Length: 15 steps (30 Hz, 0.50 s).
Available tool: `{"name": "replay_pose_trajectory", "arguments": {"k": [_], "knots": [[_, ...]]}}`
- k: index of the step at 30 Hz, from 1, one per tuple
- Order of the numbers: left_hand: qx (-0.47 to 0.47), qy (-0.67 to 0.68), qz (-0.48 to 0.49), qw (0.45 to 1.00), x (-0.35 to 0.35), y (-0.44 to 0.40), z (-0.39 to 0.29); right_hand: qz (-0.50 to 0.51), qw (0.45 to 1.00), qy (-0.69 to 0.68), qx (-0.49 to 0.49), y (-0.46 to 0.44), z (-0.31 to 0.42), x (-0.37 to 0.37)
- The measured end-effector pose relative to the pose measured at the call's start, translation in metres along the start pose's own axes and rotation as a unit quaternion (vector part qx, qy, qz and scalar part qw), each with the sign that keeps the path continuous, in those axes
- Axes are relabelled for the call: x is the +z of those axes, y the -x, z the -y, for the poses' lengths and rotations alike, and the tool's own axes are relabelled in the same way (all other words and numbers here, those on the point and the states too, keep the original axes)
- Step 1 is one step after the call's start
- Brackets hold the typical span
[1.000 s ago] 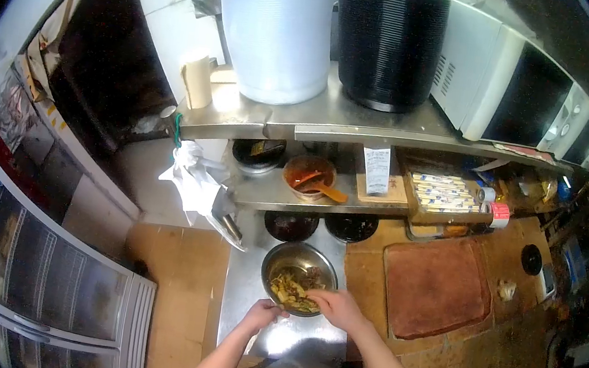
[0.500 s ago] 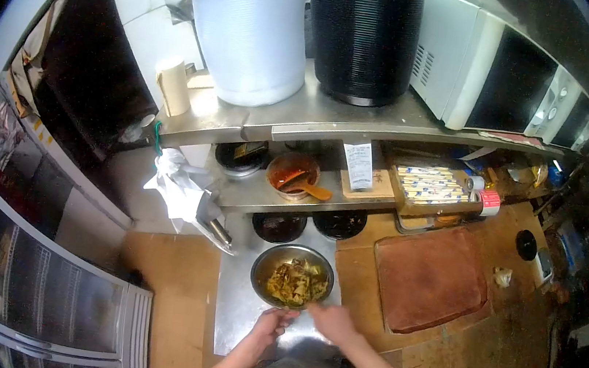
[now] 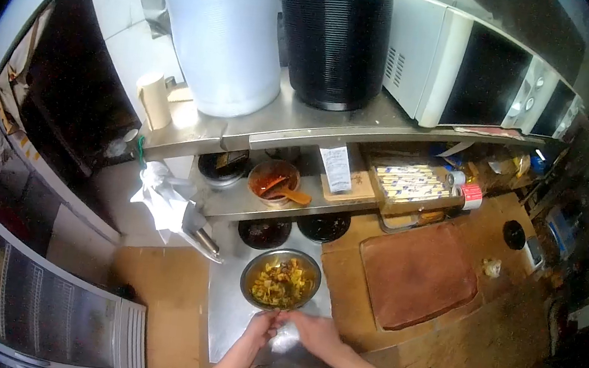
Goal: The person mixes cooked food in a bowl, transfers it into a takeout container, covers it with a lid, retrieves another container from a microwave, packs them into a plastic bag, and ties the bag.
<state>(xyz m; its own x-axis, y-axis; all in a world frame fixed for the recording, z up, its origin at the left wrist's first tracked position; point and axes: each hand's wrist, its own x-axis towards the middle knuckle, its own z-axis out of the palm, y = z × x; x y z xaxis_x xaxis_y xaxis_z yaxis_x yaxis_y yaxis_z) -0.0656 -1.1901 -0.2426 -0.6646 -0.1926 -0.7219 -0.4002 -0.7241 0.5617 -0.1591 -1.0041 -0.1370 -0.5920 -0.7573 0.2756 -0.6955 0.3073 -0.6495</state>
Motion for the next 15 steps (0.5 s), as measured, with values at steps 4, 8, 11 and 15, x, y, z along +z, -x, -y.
{"name": "replay_pose_trajectory", "arguments": {"k": [4, 8, 11, 15], "knots": [[0.020, -0.024, -0.024, 0.999, -0.005, 0.016, 0.000, -0.094, 0.992, -0.025, 0.077, -0.023, -0.040, 0.013], [0.033, -0.146, -0.033, 0.988, -0.007, 0.016, 0.002, -0.070, 0.997, -0.024, 0.026, -0.014, -0.050, 0.052], [0.017, -0.158, -0.033, 0.987, -0.027, 0.011, 0.013, -0.016, 0.995, -0.067, 0.076, -0.015, -0.040, 0.019], [0.018, -0.235, -0.065, 0.970, -0.031, 0.027, 0.007, -0.049, 0.979, -0.127, 0.150, -0.022, -0.069, 0.038]]}}
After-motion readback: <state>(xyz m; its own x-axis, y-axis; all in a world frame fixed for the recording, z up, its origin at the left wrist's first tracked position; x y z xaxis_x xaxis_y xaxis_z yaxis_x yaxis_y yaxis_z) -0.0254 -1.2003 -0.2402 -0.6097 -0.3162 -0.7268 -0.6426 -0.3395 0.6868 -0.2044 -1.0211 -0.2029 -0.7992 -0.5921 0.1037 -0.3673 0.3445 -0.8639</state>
